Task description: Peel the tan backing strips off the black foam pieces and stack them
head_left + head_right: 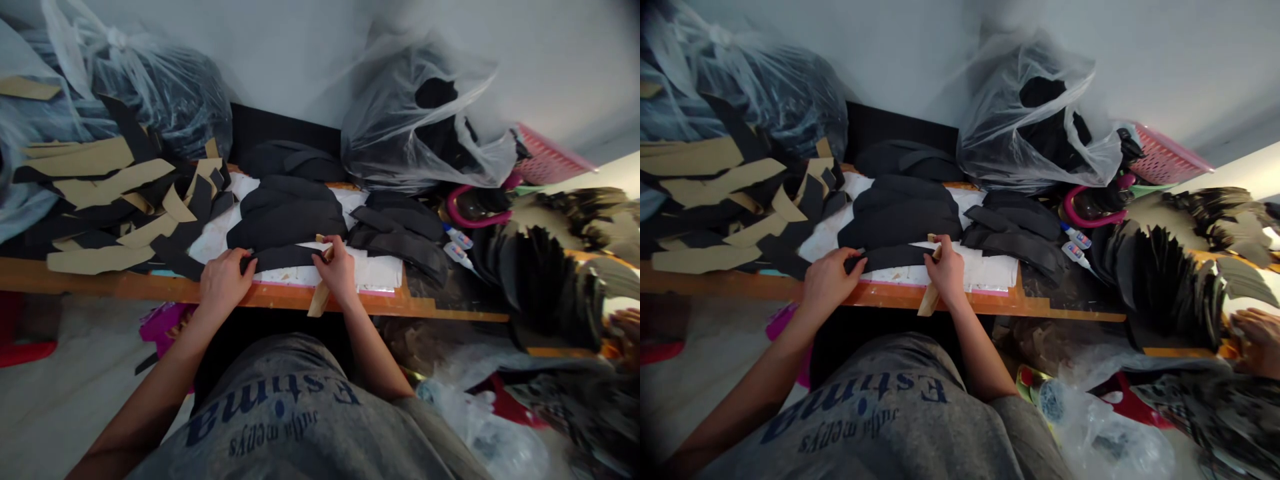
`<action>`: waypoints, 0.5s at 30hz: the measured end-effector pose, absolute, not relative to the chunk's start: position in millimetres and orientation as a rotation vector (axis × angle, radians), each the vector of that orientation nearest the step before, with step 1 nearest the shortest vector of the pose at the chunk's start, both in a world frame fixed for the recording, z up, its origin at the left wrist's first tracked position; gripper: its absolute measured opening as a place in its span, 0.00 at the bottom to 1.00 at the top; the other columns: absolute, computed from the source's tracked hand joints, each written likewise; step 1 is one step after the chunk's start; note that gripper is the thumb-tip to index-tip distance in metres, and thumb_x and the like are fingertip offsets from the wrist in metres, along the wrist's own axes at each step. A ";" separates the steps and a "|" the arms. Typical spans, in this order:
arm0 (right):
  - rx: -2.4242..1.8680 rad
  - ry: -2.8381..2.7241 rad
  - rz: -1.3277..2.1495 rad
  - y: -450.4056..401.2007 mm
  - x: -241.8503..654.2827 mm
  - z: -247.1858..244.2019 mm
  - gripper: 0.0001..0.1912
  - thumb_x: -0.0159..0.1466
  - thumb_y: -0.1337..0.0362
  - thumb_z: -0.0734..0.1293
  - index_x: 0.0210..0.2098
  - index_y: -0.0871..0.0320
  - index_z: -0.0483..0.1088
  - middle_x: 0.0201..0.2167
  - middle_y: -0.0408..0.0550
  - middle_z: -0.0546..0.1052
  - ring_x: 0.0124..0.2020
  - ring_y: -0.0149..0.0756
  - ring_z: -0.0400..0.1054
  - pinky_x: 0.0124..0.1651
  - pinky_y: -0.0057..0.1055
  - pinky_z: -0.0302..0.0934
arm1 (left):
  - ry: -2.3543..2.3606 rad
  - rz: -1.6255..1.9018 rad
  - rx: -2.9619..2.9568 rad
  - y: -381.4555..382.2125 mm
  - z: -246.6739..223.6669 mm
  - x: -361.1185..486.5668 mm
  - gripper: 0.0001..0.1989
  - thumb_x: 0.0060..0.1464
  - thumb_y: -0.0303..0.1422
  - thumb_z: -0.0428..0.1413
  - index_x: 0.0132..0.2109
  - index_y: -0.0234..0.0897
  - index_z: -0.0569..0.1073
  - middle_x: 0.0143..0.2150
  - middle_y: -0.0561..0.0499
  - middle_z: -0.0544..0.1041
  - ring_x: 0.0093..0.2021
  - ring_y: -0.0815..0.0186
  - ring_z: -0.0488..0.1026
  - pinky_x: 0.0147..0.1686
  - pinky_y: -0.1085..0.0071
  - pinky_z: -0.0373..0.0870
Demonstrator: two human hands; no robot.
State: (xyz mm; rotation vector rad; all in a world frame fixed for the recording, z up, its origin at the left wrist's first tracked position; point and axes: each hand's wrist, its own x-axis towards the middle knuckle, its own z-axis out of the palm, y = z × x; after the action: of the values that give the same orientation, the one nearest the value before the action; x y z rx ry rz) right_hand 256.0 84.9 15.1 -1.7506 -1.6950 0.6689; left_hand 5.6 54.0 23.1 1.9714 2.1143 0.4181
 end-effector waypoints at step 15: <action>-2.158 -2.059 0.335 95.5 268.7 41.5 0.24 0.62 0.54 0.74 0.52 0.56 0.66 0.28 0.53 0.79 0.31 0.50 0.75 0.33 0.34 0.59 | 2.200 0.279 2.163 45.2 18.1 16.2 0.20 0.67 0.45 0.45 0.52 0.37 0.73 0.40 0.41 0.78 0.42 0.50 0.76 0.42 0.60 0.64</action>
State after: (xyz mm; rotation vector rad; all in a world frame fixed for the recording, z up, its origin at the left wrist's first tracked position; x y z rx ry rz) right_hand 268.7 95.5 41.5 -2.1579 -2.0592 0.3352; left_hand 16.2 45.2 18.1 2.1627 2.2002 0.2792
